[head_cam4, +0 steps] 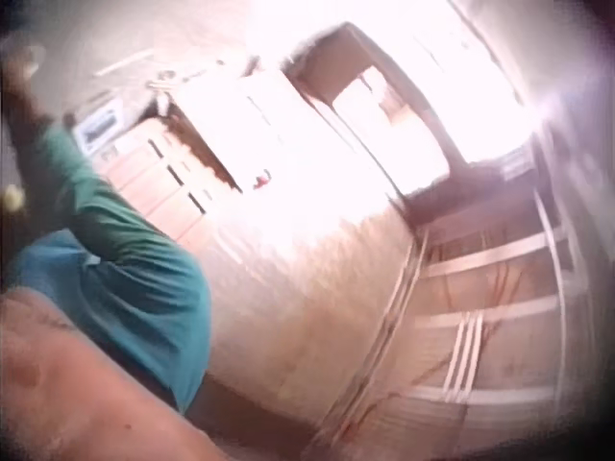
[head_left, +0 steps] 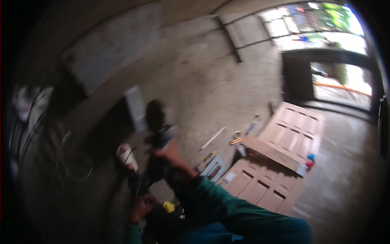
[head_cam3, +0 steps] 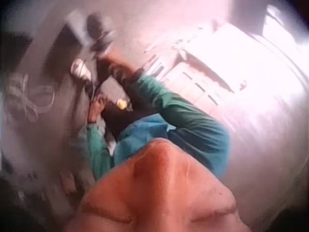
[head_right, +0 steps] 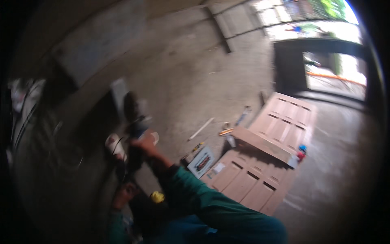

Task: The person plugs the power cord of an angle grinder into an extension cord, positions a metal box on the floor, and cuts the box using the angle grinder.

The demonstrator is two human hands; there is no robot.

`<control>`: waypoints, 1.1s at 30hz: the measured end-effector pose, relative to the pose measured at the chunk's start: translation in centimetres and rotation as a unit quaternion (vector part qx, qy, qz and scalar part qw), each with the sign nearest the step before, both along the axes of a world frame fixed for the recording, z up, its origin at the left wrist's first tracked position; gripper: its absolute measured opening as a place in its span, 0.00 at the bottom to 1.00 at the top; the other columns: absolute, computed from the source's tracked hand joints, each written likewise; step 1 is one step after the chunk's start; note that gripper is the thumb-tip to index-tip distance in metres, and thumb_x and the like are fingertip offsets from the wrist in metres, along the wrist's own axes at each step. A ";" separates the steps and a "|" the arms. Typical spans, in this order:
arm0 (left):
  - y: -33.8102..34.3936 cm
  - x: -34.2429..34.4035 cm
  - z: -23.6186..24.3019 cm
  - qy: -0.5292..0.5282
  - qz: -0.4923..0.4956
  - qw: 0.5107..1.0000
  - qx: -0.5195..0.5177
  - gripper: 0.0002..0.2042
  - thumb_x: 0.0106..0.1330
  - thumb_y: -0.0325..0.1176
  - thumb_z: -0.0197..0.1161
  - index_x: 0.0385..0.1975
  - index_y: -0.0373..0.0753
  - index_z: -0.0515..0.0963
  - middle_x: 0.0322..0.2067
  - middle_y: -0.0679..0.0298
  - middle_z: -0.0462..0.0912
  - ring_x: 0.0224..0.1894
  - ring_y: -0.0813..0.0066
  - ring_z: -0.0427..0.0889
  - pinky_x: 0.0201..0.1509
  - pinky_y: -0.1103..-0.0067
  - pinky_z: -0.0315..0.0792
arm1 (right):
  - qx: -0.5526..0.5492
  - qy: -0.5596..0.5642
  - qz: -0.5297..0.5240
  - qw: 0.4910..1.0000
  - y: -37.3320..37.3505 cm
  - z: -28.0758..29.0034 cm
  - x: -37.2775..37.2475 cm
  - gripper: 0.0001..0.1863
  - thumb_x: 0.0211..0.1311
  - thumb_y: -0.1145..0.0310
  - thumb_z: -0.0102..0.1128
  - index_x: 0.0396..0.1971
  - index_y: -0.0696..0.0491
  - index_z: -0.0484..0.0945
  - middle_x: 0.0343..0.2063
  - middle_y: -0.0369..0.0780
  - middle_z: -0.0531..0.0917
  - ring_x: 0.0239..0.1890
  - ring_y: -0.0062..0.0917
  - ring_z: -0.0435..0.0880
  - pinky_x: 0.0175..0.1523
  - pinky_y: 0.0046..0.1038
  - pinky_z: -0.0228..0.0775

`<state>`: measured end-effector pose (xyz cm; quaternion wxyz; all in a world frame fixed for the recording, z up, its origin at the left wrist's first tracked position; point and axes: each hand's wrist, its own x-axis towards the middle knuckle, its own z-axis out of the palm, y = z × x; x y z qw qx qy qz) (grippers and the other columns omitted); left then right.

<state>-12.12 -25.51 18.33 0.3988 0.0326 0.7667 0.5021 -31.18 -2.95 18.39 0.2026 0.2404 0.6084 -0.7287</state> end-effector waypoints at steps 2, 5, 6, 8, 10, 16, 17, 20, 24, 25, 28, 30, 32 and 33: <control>-1.0 -2.4 1.9 -0.039 0.033 0.995 -0.085 0.17 0.55 0.46 0.69 0.24 0.37 0.76 0.19 0.54 0.79 0.24 0.58 0.81 0.30 0.70 0.73 | -0.048 -0.011 -0.005 0.999 0.9 3.1 -2.2 0.18 0.43 0.73 0.69 0.36 0.61 0.77 0.30 0.42 0.83 0.29 0.27 0.84 0.36 0.27 0.76; -3.8 -6.2 3.8 -0.184 0.010 0.983 -0.020 0.21 0.54 0.44 0.70 0.41 0.34 0.76 0.25 0.65 0.77 0.30 0.78 0.78 0.36 0.79 0.73 | -0.024 -0.053 -0.057 0.997 2.9 1.8 -1.3 0.14 0.44 0.72 0.68 0.31 0.60 0.77 0.25 0.41 0.81 0.26 0.25 0.83 0.32 0.26 0.76; -6.3 -5.3 2.7 -0.282 0.069 0.953 0.091 0.21 0.56 0.43 0.69 0.43 0.34 0.75 0.30 0.66 0.78 0.33 0.78 0.78 0.41 0.79 0.73 | -0.024 -0.051 -0.067 0.996 2.3 2.0 -1.9 0.14 0.43 0.73 0.68 0.31 0.60 0.76 0.24 0.41 0.81 0.25 0.26 0.83 0.32 0.26 0.76; -8.8 -3.7 -2.1 -0.352 0.188 0.889 0.227 0.22 0.60 0.40 0.68 0.48 0.34 0.72 0.38 0.66 0.79 0.41 0.78 0.78 0.48 0.79 0.72 | -0.074 -0.046 -0.065 0.994 1.4 2.0 -2.7 0.15 0.43 0.74 0.67 0.32 0.61 0.75 0.24 0.41 0.80 0.25 0.27 0.82 0.32 0.26 0.77; -8.0 -5.7 -7.5 -0.226 0.219 0.936 0.159 0.22 0.62 0.37 0.66 0.52 0.33 0.70 0.42 0.64 0.78 0.46 0.75 0.77 0.52 0.78 0.71 | -0.044 -0.059 -0.059 0.996 1.2 0.6 -2.7 0.16 0.43 0.74 0.66 0.34 0.62 0.74 0.25 0.42 0.80 0.26 0.28 0.82 0.32 0.26 0.77; 2.6 -19.9 -21.4 -0.019 0.310 0.944 0.109 0.37 0.57 0.40 0.68 0.63 0.32 0.57 0.57 0.44 0.69 0.62 0.58 0.67 0.64 0.70 0.62 | 0.009 -0.024 -0.082 0.996 1.5 -3.3 -1.2 0.25 0.42 0.67 0.67 0.41 0.58 0.68 0.26 0.42 0.78 0.25 0.29 0.80 0.32 0.29 0.76; 4.0 -21.7 -22.7 -0.025 0.294 0.951 0.093 0.40 0.55 0.40 0.69 0.64 0.32 0.54 0.59 0.41 0.66 0.63 0.56 0.66 0.64 0.69 0.62 | 0.005 -0.041 -0.094 0.995 1.9 -3.8 -0.7 0.29 0.41 0.67 0.68 0.45 0.58 0.66 0.27 0.42 0.78 0.27 0.30 0.81 0.33 0.30 0.76; 5.9 -24.5 -25.4 -0.075 0.284 0.954 0.058 0.44 0.50 0.40 0.72 0.65 0.32 0.53 0.61 0.39 0.61 0.65 0.53 0.63 0.65 0.68 0.61 | 0.011 -0.055 -0.102 0.993 1.8 -5.3 0.3 0.29 0.41 0.67 0.67 0.46 0.57 0.66 0.28 0.42 0.78 0.29 0.30 0.81 0.34 0.31 0.77; 7.1 -24.5 -28.0 -0.044 0.230 0.971 -0.051 0.37 0.49 0.37 0.73 0.58 0.31 0.62 0.57 0.40 0.67 0.60 0.53 0.69 0.61 0.69 0.65 | 0.026 -0.073 -0.132 0.988 0.8 -6.1 1.3 0.28 0.41 0.66 0.67 0.44 0.57 0.67 0.28 0.42 0.79 0.29 0.30 0.82 0.35 0.30 0.77; 6.6 -25.1 -28.4 -0.102 0.193 0.974 0.066 0.29 0.50 0.36 0.71 0.50 0.30 0.69 0.49 0.45 0.75 0.52 0.57 0.76 0.54 0.70 0.70 | 0.044 -0.067 -0.124 0.989 1.2 -6.7 2.1 0.25 0.41 0.66 0.66 0.40 0.58 0.69 0.27 0.42 0.79 0.28 0.30 0.81 0.34 0.29 0.77; 6.6 -24.2 -28.7 -0.077 0.182 0.978 0.066 0.24 0.51 0.33 0.70 0.46 0.29 0.71 0.42 0.52 0.79 0.45 0.65 0.79 0.49 0.72 0.71 | 0.059 -0.087 -0.136 0.985 1.6 -6.9 4.3 0.23 0.39 0.64 0.68 0.36 0.59 0.71 0.26 0.43 0.80 0.27 0.28 0.81 0.33 0.28 0.76; 6.7 -23.3 -27.4 -0.092 0.183 0.975 0.083 0.23 0.52 0.32 0.69 0.46 0.29 0.71 0.41 0.56 0.79 0.45 0.71 0.77 0.50 0.73 0.71 | 0.052 -0.099 -0.151 0.982 2.1 -6.2 5.8 0.17 0.41 0.68 0.70 0.31 0.60 0.76 0.25 0.39 0.82 0.29 0.23 0.81 0.37 0.23 0.74; 5.4 -21.5 -27.8 -0.166 0.193 0.947 0.196 0.26 0.52 0.33 0.72 0.47 0.29 0.70 0.43 0.58 0.78 0.48 0.71 0.75 0.54 0.74 0.68 | 0.038 -0.118 -0.117 0.985 2.0 -5.2 7.2 0.17 0.42 0.71 0.69 0.33 0.60 0.76 0.27 0.39 0.82 0.30 0.23 0.81 0.38 0.24 0.74; 5.0 -20.4 -27.8 -0.165 0.178 0.951 0.192 0.26 0.52 0.33 0.72 0.47 0.29 0.70 0.43 0.58 0.78 0.48 0.71 0.75 0.54 0.74 0.68 | 0.033 -0.115 -0.132 0.984 1.6 -4.6 7.9 0.17 0.42 0.71 0.69 0.33 0.60 0.76 0.27 0.39 0.82 0.30 0.23 0.81 0.38 0.24 0.74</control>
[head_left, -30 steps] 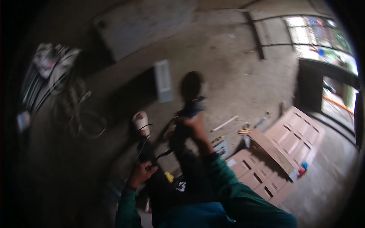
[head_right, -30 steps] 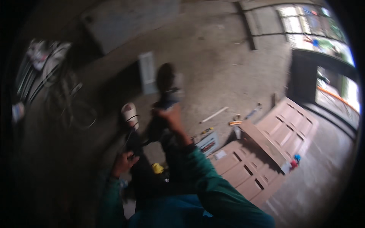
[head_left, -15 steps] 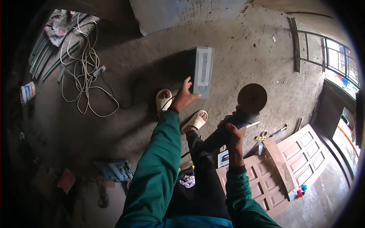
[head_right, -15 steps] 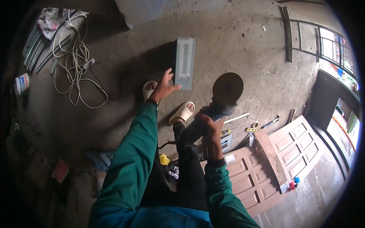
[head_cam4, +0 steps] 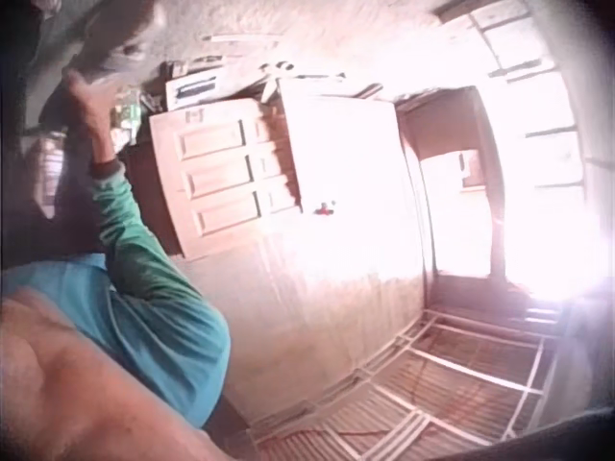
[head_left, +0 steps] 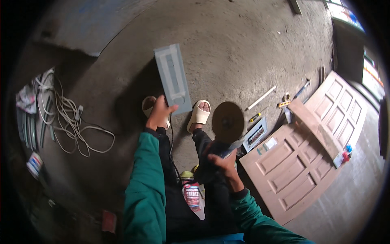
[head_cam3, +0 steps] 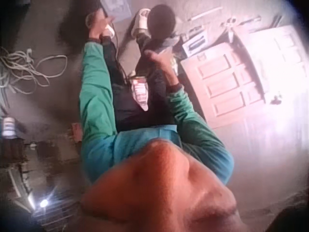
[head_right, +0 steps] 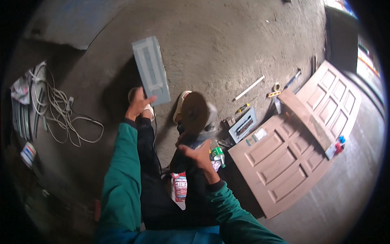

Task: The person plugs the power cord of an angle grinder into an extension cord, positions a metal box on the floor, and cuts the box using the angle grinder.

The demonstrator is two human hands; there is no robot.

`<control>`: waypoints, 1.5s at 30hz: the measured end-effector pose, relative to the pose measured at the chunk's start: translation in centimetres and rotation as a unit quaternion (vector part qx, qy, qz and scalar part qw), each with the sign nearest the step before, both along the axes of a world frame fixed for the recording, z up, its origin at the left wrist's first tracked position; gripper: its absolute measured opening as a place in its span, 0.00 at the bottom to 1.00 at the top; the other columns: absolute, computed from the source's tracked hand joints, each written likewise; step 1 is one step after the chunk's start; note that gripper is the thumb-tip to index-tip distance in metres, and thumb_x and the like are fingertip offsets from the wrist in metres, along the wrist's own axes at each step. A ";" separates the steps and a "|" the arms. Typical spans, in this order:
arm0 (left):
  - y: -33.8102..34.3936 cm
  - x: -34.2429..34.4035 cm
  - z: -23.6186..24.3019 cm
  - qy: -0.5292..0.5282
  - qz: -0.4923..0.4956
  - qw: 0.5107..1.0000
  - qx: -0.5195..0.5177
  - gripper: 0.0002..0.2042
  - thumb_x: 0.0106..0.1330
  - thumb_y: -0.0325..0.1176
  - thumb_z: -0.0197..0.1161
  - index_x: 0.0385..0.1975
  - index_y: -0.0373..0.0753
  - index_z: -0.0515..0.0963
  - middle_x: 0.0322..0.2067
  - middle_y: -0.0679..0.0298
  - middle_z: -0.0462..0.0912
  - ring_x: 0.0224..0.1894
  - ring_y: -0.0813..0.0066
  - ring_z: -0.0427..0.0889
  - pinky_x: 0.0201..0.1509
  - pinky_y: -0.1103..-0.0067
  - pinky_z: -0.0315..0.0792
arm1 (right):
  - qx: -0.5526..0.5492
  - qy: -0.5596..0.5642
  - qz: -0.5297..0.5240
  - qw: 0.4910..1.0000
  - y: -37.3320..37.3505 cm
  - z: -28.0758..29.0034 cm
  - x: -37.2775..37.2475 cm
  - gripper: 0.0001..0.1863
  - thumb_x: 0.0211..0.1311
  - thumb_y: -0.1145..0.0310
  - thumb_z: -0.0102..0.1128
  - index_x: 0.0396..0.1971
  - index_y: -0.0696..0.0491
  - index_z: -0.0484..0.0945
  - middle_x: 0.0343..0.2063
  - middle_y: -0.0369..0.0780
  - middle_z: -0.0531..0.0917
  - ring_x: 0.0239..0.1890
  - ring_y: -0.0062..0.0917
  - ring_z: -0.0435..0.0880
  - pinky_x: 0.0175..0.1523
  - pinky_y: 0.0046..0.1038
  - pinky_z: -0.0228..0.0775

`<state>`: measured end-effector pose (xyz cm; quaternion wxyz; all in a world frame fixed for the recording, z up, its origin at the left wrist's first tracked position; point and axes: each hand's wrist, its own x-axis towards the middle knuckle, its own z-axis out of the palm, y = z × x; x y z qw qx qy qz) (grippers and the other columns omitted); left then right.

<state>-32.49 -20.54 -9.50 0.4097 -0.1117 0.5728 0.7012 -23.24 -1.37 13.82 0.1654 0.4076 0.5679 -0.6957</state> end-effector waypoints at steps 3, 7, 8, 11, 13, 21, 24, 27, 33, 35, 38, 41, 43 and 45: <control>-0.1 3.9 -1.2 0.052 -0.036 0.998 -0.019 0.22 0.52 0.33 0.70 0.44 0.30 0.71 0.39 0.56 0.79 0.43 0.71 0.77 0.49 0.73 0.71 | -0.048 -0.023 0.019 0.998 -0.8 1.3 2.4 0.17 0.43 0.75 0.69 0.35 0.60 0.76 0.30 0.39 0.82 0.33 0.23 0.82 0.41 0.26 0.75; 5.0 6.5 1.2 0.045 -0.203 0.977 -0.051 0.23 0.49 0.36 0.72 0.41 0.29 0.73 0.37 0.54 0.78 0.42 0.68 0.78 0.47 0.73 0.71 | -0.079 -0.031 -0.037 0.996 -0.9 2.7 5.2 0.18 0.42 0.75 0.69 0.37 0.60 0.75 0.29 0.39 0.82 0.33 0.23 0.82 0.41 0.26 0.76; 6.0 7.2 1.4 0.057 -0.253 0.963 -0.071 0.23 0.49 0.35 0.72 0.42 0.29 0.73 0.39 0.52 0.78 0.42 0.65 0.78 0.49 0.72 0.71 | -0.068 -0.031 -0.043 0.996 -1.1 3.3 5.4 0.19 0.42 0.76 0.69 0.37 0.60 0.75 0.29 0.39 0.82 0.33 0.23 0.82 0.41 0.26 0.76; 9.6 9.2 2.7 0.076 -0.303 0.949 -0.037 0.24 0.50 0.35 0.71 0.45 0.30 0.72 0.42 0.49 0.78 0.43 0.61 0.78 0.50 0.71 0.71 | -0.075 -0.065 -0.093 0.991 -0.5 3.6 7.4 0.20 0.42 0.75 0.69 0.38 0.61 0.74 0.30 0.40 0.81 0.33 0.24 0.82 0.41 0.27 0.76; 10.7 11.3 2.2 0.116 -0.265 0.956 -0.038 0.24 0.50 0.34 0.70 0.46 0.30 0.72 0.43 0.49 0.78 0.45 0.61 0.78 0.51 0.71 0.70 | -0.092 -0.058 -0.078 0.991 0.2 3.1 9.0 0.24 0.41 0.75 0.71 0.42 0.61 0.72 0.31 0.40 0.80 0.34 0.25 0.82 0.41 0.27 0.75; 11.6 4.1 2.8 -0.039 -0.243 0.967 0.058 0.25 0.55 0.30 0.68 0.51 0.28 0.68 0.46 0.56 0.77 0.49 0.72 0.75 0.56 0.74 0.69 | -0.038 -0.033 -0.131 0.990 2.3 2.3 9.2 0.22 0.39 0.70 0.69 0.36 0.60 0.72 0.28 0.41 0.77 0.30 0.30 0.81 0.38 0.31 0.74; 12.0 -0.1 0.7 0.033 -0.250 0.968 0.003 0.25 0.54 0.30 0.68 0.51 0.28 0.68 0.46 0.55 0.78 0.49 0.69 0.76 0.56 0.74 0.69 | -0.043 -0.041 -0.149 0.987 2.3 2.5 8.3 0.22 0.39 0.70 0.69 0.36 0.60 0.72 0.28 0.41 0.77 0.30 0.30 0.81 0.38 0.30 0.74; 13.3 -5.5 0.0 0.119 -0.256 0.957 -0.063 0.26 0.53 0.31 0.69 0.50 0.28 0.69 0.45 0.53 0.79 0.48 0.68 0.77 0.56 0.73 0.70 | -0.038 -0.032 -0.129 0.990 2.1 2.1 8.2 0.22 0.40 0.69 0.69 0.36 0.60 0.72 0.28 0.40 0.77 0.30 0.30 0.81 0.38 0.30 0.74; 16.7 -13.9 -1.2 0.147 -0.242 0.957 -0.061 0.25 0.53 0.28 0.69 0.51 0.28 0.69 0.47 0.51 0.78 0.48 0.66 0.78 0.56 0.73 0.69 | -0.003 -0.043 -0.085 0.995 1.6 1.7 6.6 0.24 0.39 0.68 0.71 0.37 0.60 0.73 0.29 0.41 0.78 0.31 0.30 0.82 0.38 0.29 0.75; 17.3 -15.7 -1.9 0.135 -0.229 0.963 -0.044 0.25 0.53 0.26 0.68 0.51 0.28 0.69 0.48 0.50 0.78 0.49 0.66 0.77 0.57 0.74 0.68 | -0.009 -0.045 -0.125 0.991 1.1 2.0 4.9 0.24 0.38 0.67 0.71 0.38 0.60 0.73 0.29 0.41 0.79 0.31 0.29 0.82 0.37 0.28 0.75; 17.9 -17.3 -2.2 0.148 -0.228 0.961 -0.047 0.25 0.54 0.26 0.68 0.51 0.27 0.69 0.48 0.51 0.78 0.49 0.67 0.77 0.57 0.74 0.68 | 0.004 -0.048 -0.127 0.991 0.8 2.4 3.1 0.24 0.38 0.67 0.71 0.36 0.60 0.73 0.28 0.40 0.79 0.30 0.29 0.82 0.36 0.27 0.75; 17.0 -18.6 -1.5 0.146 -0.238 0.958 -0.062 0.26 0.54 0.26 0.67 0.52 0.27 0.68 0.49 0.52 0.77 0.50 0.67 0.76 0.58 0.74 0.67 | 0.001 -0.056 -0.097 0.994 0.9 2.7 1.6 0.23 0.38 0.66 0.71 0.35 0.60 0.74 0.27 0.40 0.80 0.29 0.28 0.82 0.36 0.27 0.75; 15.3 -19.1 -1.2 0.144 -0.239 0.958 -0.060 0.26 0.54 0.26 0.67 0.53 0.27 0.67 0.49 0.52 0.77 0.51 0.67 0.76 0.58 0.74 0.67 | 0.003 -0.057 -0.096 0.994 0.6 3.0 0.2 0.23 0.37 0.66 0.71 0.34 0.60 0.75 0.26 0.41 0.80 0.29 0.28 0.83 0.36 0.27 0.75; 13.2 -19.1 -0.6 0.088 -0.193 0.977 0.008 0.26 0.54 0.27 0.67 0.53 0.27 0.67 0.50 0.52 0.77 0.51 0.66 0.76 0.59 0.73 0.66 | 0.008 -0.061 -0.103 0.993 0.3 2.9 -0.5 0.22 0.37 0.65 0.71 0.34 0.60 0.75 0.26 0.41 0.80 0.29 0.28 0.83 0.36 0.27 0.75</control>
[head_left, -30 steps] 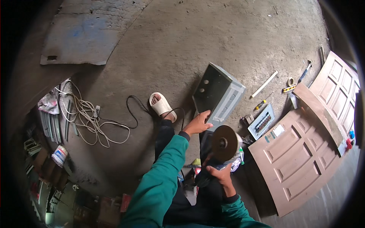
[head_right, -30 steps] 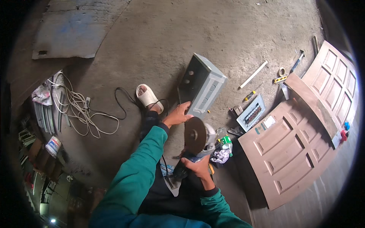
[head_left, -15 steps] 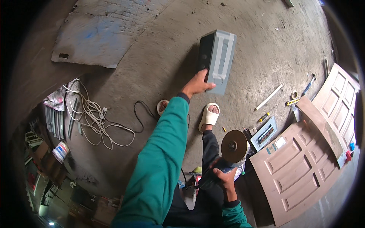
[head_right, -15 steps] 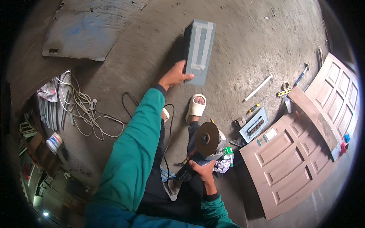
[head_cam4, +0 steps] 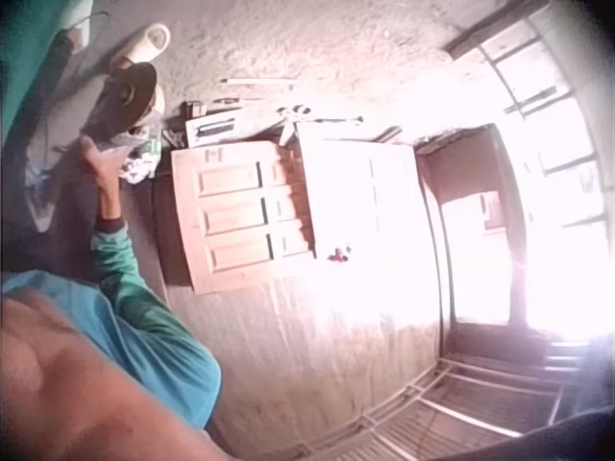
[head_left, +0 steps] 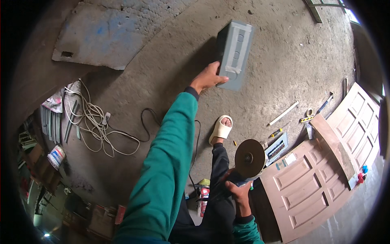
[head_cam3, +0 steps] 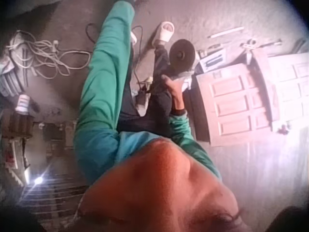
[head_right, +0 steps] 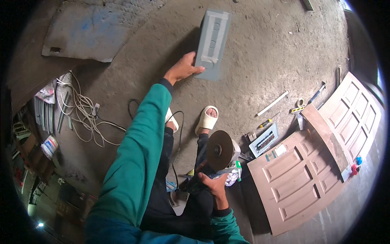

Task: The person plugs the power cord of an angle grinder into an extension cord, positions a metal box on the floor, and cuts the box using the angle grinder.

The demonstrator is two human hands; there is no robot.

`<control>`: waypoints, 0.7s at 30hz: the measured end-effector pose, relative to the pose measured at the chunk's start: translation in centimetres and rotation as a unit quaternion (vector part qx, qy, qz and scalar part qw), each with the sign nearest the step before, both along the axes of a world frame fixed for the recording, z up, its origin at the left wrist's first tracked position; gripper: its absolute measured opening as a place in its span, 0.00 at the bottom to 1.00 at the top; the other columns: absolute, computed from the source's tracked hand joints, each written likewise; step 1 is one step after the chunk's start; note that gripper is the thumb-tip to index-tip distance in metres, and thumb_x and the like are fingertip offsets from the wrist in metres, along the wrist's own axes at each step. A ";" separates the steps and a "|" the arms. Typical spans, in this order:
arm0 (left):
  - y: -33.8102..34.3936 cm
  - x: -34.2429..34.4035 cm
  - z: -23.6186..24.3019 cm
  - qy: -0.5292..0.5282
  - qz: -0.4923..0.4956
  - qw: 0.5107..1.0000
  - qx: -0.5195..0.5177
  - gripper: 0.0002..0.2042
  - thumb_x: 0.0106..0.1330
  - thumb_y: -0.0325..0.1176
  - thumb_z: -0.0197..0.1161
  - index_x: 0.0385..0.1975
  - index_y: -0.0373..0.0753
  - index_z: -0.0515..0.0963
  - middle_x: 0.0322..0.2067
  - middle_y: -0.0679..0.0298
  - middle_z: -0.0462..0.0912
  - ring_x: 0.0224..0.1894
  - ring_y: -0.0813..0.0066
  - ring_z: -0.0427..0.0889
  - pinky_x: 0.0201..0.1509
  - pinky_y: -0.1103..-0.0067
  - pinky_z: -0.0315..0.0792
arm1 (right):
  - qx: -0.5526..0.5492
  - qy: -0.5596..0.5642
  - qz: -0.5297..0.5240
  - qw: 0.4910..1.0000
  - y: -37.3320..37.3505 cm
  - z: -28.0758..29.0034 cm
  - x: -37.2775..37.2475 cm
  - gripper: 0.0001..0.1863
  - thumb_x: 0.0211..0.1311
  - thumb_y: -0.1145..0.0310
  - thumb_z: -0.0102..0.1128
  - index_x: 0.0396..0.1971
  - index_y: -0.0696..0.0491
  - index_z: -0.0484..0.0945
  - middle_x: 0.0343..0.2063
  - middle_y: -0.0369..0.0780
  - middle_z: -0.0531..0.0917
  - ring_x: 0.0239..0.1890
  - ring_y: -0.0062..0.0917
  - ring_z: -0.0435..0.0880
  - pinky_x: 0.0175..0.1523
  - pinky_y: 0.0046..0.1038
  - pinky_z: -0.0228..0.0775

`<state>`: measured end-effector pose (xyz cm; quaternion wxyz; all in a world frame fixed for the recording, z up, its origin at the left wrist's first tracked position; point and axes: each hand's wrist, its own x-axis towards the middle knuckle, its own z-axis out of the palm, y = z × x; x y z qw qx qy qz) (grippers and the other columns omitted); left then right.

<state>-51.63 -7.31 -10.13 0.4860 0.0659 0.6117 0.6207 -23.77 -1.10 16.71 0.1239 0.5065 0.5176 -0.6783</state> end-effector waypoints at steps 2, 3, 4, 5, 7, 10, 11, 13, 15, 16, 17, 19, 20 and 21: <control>-1.7 -0.2 0.5 -0.010 0.014 1.000 0.011 0.26 0.54 0.27 0.67 0.53 0.28 0.68 0.50 0.52 0.76 0.51 0.65 0.76 0.60 0.72 0.67 | -0.010 0.002 0.017 1.000 -0.1 -0.5 -0.3 0.23 0.37 0.66 0.71 0.35 0.60 0.75 0.27 0.41 0.80 0.29 0.28 0.82 0.37 0.27 0.75; -2.4 -0.5 0.5 0.002 0.014 1.000 -0.010 0.26 0.54 0.27 0.67 0.53 0.28 0.68 0.50 0.52 0.76 0.51 0.65 0.76 0.60 0.72 0.67 | -0.011 0.005 0.017 1.000 -0.2 -0.7 -0.3 0.23 0.37 0.66 0.71 0.35 0.60 0.75 0.27 0.41 0.80 0.29 0.28 0.82 0.37 0.27 0.75; -3.0 -0.8 0.4 0.013 0.013 0.999 -0.030 0.26 0.54 0.27 0.67 0.53 0.28 0.68 0.49 0.52 0.77 0.51 0.65 0.76 0.60 0.73 0.66 | -0.005 0.011 0.026 1.000 -0.3 -0.9 -0.3 0.23 0.37 0.66 0.71 0.35 0.61 0.75 0.27 0.41 0.80 0.29 0.28 0.82 0.37 0.27 0.75; -3.9 -1.1 0.1 0.014 0.012 0.999 -0.039 0.25 0.54 0.26 0.67 0.52 0.28 0.68 0.48 0.52 0.77 0.51 0.66 0.76 0.59 0.74 0.66 | 0.000 0.017 0.040 0.999 -0.6 -1.1 -0.6 0.23 0.37 0.66 0.71 0.34 0.61 0.75 0.27 0.41 0.80 0.30 0.28 0.82 0.37 0.27 0.75; -4.7 -1.8 -0.7 0.014 0.008 0.999 -0.039 0.25 0.54 0.26 0.67 0.52 0.28 0.68 0.48 0.53 0.78 0.50 0.67 0.76 0.58 0.74 0.67 | -0.005 0.014 0.032 0.999 -1.1 -0.7 -1.9 0.22 0.37 0.66 0.71 0.35 0.60 0.75 0.27 0.41 0.80 0.30 0.28 0.82 0.37 0.27 0.75; -5.0 -2.3 -1.4 0.023 -0.011 0.999 -0.047 0.25 0.54 0.27 0.67 0.51 0.28 0.68 0.46 0.53 0.78 0.49 0.67 0.76 0.57 0.74 0.68 | -0.022 0.009 0.026 0.999 -1.4 -0.7 -1.9 0.23 0.39 0.69 0.72 0.37 0.60 0.74 0.29 0.40 0.80 0.32 0.26 0.81 0.39 0.27 0.75; -5.1 -2.5 -1.8 0.042 -0.023 0.997 -0.059 0.25 0.54 0.28 0.68 0.51 0.28 0.68 0.46 0.52 0.79 0.48 0.67 0.77 0.56 0.74 0.68 | -0.039 0.015 0.031 0.999 -1.5 -0.7 -2.1 0.24 0.39 0.73 0.72 0.39 0.59 0.73 0.32 0.38 0.79 0.35 0.25 0.80 0.41 0.27 0.74; -5.8 -2.4 -2.2 0.073 -0.024 0.994 -0.078 0.28 0.52 0.33 0.68 0.52 0.28 0.68 0.49 0.47 0.76 0.52 0.60 0.75 0.58 0.72 0.67 | -0.040 0.017 0.040 0.998 -1.9 -0.4 -2.9 0.24 0.39 0.73 0.72 0.39 0.59 0.73 0.32 0.38 0.79 0.34 0.26 0.81 0.41 0.27 0.74; -5.7 -2.3 -1.8 0.103 -0.028 0.990 -0.093 0.32 0.51 0.38 0.69 0.54 0.27 0.67 0.52 0.41 0.73 0.56 0.52 0.73 0.59 0.71 0.66 | -0.037 0.016 0.046 0.998 -2.0 -0.2 -3.5 0.24 0.39 0.73 0.72 0.40 0.60 0.73 0.33 0.39 0.79 0.34 0.26 0.81 0.40 0.27 0.74; -5.8 -1.9 -1.4 0.097 -0.011 0.989 -0.114 0.34 0.52 0.38 0.69 0.56 0.28 0.64 0.55 0.40 0.70 0.59 0.51 0.70 0.61 0.69 0.65 | -0.031 0.017 0.038 0.999 -2.1 -0.1 -3.6 0.24 0.39 0.73 0.72 0.40 0.60 0.73 0.32 0.39 0.79 0.33 0.26 0.81 0.40 0.26 0.75; -5.6 -1.5 -1.0 0.091 0.004 0.987 -0.133 0.36 0.52 0.38 0.68 0.59 0.29 0.60 0.58 0.39 0.66 0.61 0.50 0.67 0.63 0.67 0.63 | -0.023 0.017 0.030 0.999 -2.0 -0.1 -3.8 0.25 0.39 0.73 0.72 0.40 0.61 0.73 0.32 0.40 0.79 0.33 0.27 0.82 0.39 0.26 0.75; -5.7 -0.7 0.1 0.133 0.030 0.981 -0.140 0.37 0.53 0.36 0.68 0.61 0.30 0.58 0.58 0.41 0.66 0.61 0.51 0.68 0.63 0.67 0.63 | -0.020 0.032 0.025 0.999 -2.2 0.2 -4.6 0.25 0.39 0.72 0.73 0.40 0.62 0.73 0.31 0.40 0.80 0.32 0.27 0.82 0.39 0.27 0.75; -5.7 -0.2 0.8 0.175 0.050 0.972 -0.146 0.37 0.53 0.33 0.68 0.62 0.31 0.57 0.58 0.43 0.66 0.60 0.52 0.68 0.63 0.66 0.63 | -0.017 0.047 0.014 0.999 -2.4 0.4 -5.1 0.25 0.39 0.71 0.73 0.39 0.62 0.73 0.30 0.40 0.80 0.31 0.28 0.83 0.39 0.27 0.76; -6.1 0.9 0.9 0.154 0.105 0.977 -0.101 0.39 0.54 0.33 0.66 0.64 0.35 0.53 0.63 0.46 0.60 0.64 0.52 0.62 0.67 0.65 0.57 | -0.020 0.050 0.021 0.998 -2.6 0.7 -5.8 0.25 0.39 0.71 0.73 0.39 0.62 0.73 0.30 0.40 0.80 0.31 0.28 0.83 0.39 0.27 0.76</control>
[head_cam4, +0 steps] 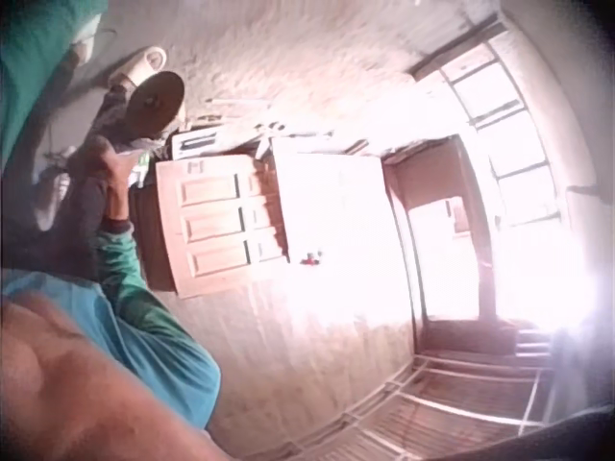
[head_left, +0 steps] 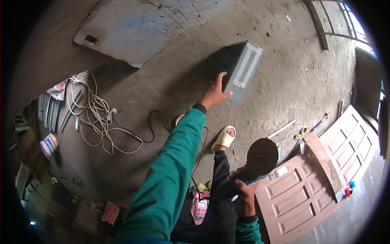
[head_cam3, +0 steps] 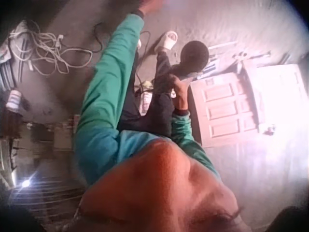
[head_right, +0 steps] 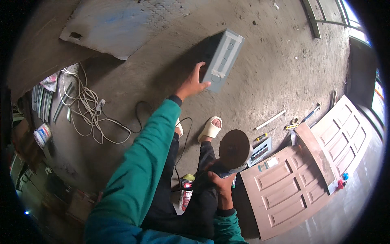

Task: The person plugs the power cord of an angle grinder into an extension cord, positions a metal box on the floor, and cuts the box using the angle grinder.

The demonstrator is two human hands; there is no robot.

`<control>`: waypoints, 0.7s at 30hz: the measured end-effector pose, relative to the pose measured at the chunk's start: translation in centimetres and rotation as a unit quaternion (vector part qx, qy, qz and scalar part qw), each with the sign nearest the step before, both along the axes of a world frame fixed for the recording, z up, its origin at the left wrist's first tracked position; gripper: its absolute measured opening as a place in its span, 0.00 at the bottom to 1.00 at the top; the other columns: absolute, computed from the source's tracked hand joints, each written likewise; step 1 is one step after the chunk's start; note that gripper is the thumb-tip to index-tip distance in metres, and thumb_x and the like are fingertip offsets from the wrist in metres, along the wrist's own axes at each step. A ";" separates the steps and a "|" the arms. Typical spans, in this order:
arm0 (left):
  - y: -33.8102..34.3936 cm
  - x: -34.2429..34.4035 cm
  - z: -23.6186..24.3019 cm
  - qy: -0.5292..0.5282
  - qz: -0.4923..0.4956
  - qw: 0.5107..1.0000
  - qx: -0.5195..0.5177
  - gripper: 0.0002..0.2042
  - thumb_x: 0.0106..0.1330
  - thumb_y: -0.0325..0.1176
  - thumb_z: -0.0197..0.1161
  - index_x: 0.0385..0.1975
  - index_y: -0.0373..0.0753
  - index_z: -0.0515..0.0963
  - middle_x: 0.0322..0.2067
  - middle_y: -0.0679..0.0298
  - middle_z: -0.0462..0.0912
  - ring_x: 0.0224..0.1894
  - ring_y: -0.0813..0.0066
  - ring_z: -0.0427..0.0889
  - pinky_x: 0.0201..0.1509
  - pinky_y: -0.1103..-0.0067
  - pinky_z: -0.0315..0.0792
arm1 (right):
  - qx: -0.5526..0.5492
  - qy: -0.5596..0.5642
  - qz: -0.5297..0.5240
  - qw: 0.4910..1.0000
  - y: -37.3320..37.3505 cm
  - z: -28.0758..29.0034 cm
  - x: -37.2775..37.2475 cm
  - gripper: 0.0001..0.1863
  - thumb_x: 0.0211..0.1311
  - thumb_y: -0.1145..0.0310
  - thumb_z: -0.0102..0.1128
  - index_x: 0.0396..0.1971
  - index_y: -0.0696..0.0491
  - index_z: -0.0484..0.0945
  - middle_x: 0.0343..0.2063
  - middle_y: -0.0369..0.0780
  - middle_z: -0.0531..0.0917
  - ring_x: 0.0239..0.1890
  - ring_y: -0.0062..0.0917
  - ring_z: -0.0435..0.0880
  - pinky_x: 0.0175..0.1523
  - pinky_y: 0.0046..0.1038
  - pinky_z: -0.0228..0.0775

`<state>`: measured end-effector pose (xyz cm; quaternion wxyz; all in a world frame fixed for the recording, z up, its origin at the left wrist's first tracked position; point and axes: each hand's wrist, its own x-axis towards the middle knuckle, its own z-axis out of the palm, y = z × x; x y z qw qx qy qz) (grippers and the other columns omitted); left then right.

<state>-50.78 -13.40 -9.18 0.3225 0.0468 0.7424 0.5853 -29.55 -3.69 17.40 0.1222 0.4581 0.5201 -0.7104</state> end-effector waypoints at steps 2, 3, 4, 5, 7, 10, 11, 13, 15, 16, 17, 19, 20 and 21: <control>-2.5 2.7 0.3 0.056 0.067 0.996 0.002 0.38 0.54 0.35 0.65 0.65 0.36 0.53 0.63 0.48 0.60 0.64 0.53 0.61 0.68 0.65 0.55 | 0.016 0.016 0.014 1.000 -0.6 0.9 -1.4 0.25 0.39 0.69 0.73 0.38 0.63 0.73 0.27 0.41 0.80 0.30 0.29 0.83 0.37 0.28 0.76; -3.2 4.3 0.9 0.107 0.122 0.987 0.013 0.38 0.55 0.36 0.64 0.66 0.38 0.52 0.63 0.50 0.60 0.65 0.53 0.61 0.69 0.66 0.53 | 0.016 0.018 0.020 1.000 -0.8 1.2 -1.8 0.25 0.39 0.69 0.73 0.38 0.63 0.73 0.27 0.41 0.80 0.30 0.29 0.83 0.37 0.28 0.76; -3.4 6.5 2.5 -0.027 0.126 0.987 0.101 0.37 0.57 0.37 0.62 0.66 0.37 0.53 0.62 0.52 0.61 0.64 0.56 0.61 0.69 0.66 0.52 | 0.035 0.011 0.013 0.999 -0.5 1.5 -2.0 0.25 0.38 0.68 0.74 0.37 0.63 0.73 0.27 0.41 0.80 0.30 0.29 0.83 0.37 0.28 0.76; -4.3 9.0 4.4 -0.161 0.122 0.962 0.186 0.35 0.59 0.38 0.60 0.66 0.37 0.53 0.61 0.53 0.63 0.64 0.58 0.61 0.70 0.67 0.50 | 0.056 0.004 0.004 0.998 -0.2 1.9 -2.0 0.25 0.38 0.67 0.74 0.36 0.62 0.74 0.26 0.42 0.81 0.29 0.29 0.83 0.36 0.28 0.76; -9.0 14.9 5.9 -0.198 -0.038 0.963 0.176 0.20 0.71 0.39 0.46 0.56 0.35 0.69 0.57 0.57 0.70 0.64 0.67 0.63 0.70 0.70 0.52 | 0.043 0.015 0.017 0.999 -0.1 2.1 -2.2 0.27 0.37 0.66 0.74 0.37 0.62 0.73 0.26 0.42 0.80 0.29 0.29 0.83 0.35 0.28 0.76; -15.3 22.1 9.8 -0.188 -0.191 0.957 0.110 0.18 0.72 0.44 0.45 0.44 0.38 0.78 0.47 0.57 0.79 0.55 0.65 0.74 0.67 0.64 0.54 | 0.044 0.030 0.018 0.998 0.4 3.4 -3.0 0.32 0.35 0.64 0.75 0.41 0.62 0.71 0.26 0.42 0.80 0.27 0.29 0.82 0.34 0.28 0.76; -18.2 24.3 10.5 -0.114 -0.251 0.961 0.014 0.18 0.71 0.45 0.46 0.42 0.40 0.79 0.45 0.58 0.81 0.53 0.65 0.76 0.67 0.62 0.54 | 0.043 0.040 0.014 0.998 0.1 4.2 -3.9 0.35 0.34 0.63 0.75 0.44 0.61 0.69 0.26 0.42 0.79 0.26 0.30 0.82 0.33 0.28 0.76; -21.1 24.4 13.5 -0.066 -0.327 0.941 -0.058 0.17 0.69 0.46 0.48 0.40 0.43 0.81 0.39 0.61 0.82 0.49 0.65 0.77 0.65 0.60 0.55 | 0.062 0.022 -0.013 0.998 0.5 6.4 -5.0 0.39 0.35 0.62 0.75 0.49 0.60 0.65 0.26 0.41 0.78 0.25 0.31 0.81 0.32 0.29 0.77; -25.2 24.8 15.7 -0.099 -0.310 0.943 -0.073 0.16 0.66 0.46 0.52 0.41 0.43 0.80 0.41 0.60 0.80 0.50 0.62 0.76 0.65 0.60 0.54 | 0.027 0.058 -0.034 0.997 1.1 7.3 -6.4 0.40 0.36 0.61 0.75 0.50 0.59 0.64 0.26 0.42 0.78 0.25 0.32 0.81 0.32 0.32 0.78; -25.9 24.6 16.5 -0.136 -0.295 0.942 -0.079 0.16 0.64 0.47 0.56 0.42 0.43 0.79 0.43 0.59 0.79 0.51 0.59 0.74 0.66 0.61 0.54 | 0.024 0.073 -0.047 0.996 0.7 8.8 -8.2 0.41 0.36 0.60 0.74 0.52 0.58 0.62 0.28 0.42 0.78 0.29 0.33 0.82 0.37 0.35 0.79; -25.4 23.5 17.7 -0.127 -0.301 0.942 -0.077 0.16 0.64 0.47 0.56 0.42 0.43 0.79 0.43 0.59 0.79 0.51 0.59 0.74 0.66 0.61 0.54 | 0.028 0.080 -0.054 0.995 1.1 9.1 -8.7 0.41 0.36 0.60 0.74 0.52 0.58 0.62 0.28 0.42 0.78 0.29 0.33 0.82 0.37 0.35 0.79; -23.0 20.8 21.4 0.011 -0.138 0.985 -0.105 0.18 0.53 0.40 0.67 0.43 0.41 0.77 0.51 0.56 0.71 0.57 0.55 0.67 0.65 0.61 0.56 | -0.040 0.125 -0.095 0.987 2.1 9.3 -8.9 0.40 0.38 0.62 0.73 0.52 0.57 0.63 0.33 0.44 0.78 0.33 0.35 0.82 0.43 0.39 0.79; -21.5 19.4 21.9 0.024 -0.163 0.985 -0.058 0.22 0.48 0.38 0.69 0.46 0.45 0.76 0.59 0.55 0.62 0.63 0.52 0.59 0.66 0.59 0.54 | -0.059 0.156 -0.119 0.979 1.9 9.6 -9.8 0.37 0.40 0.64 0.71 0.52 0.57 0.63 0.35 0.44 0.77 0.36 0.36 0.81 0.47 0.43 0.78; -19.9 18.9 22.4 0.026 -0.169 0.983 -0.062 0.22 0.48 0.38 0.69 0.46 0.45 0.76 0.59 0.55 0.62 0.63 0.52 0.59 0.66 0.59 0.54 | -0.061 0.158 -0.125 0.977 1.5 10.3 -11.2 0.37 0.40 0.64 0.71 0.52 0.57 0.63 0.35 0.44 0.77 0.36 0.36 0.81 0.47 0.43 0.78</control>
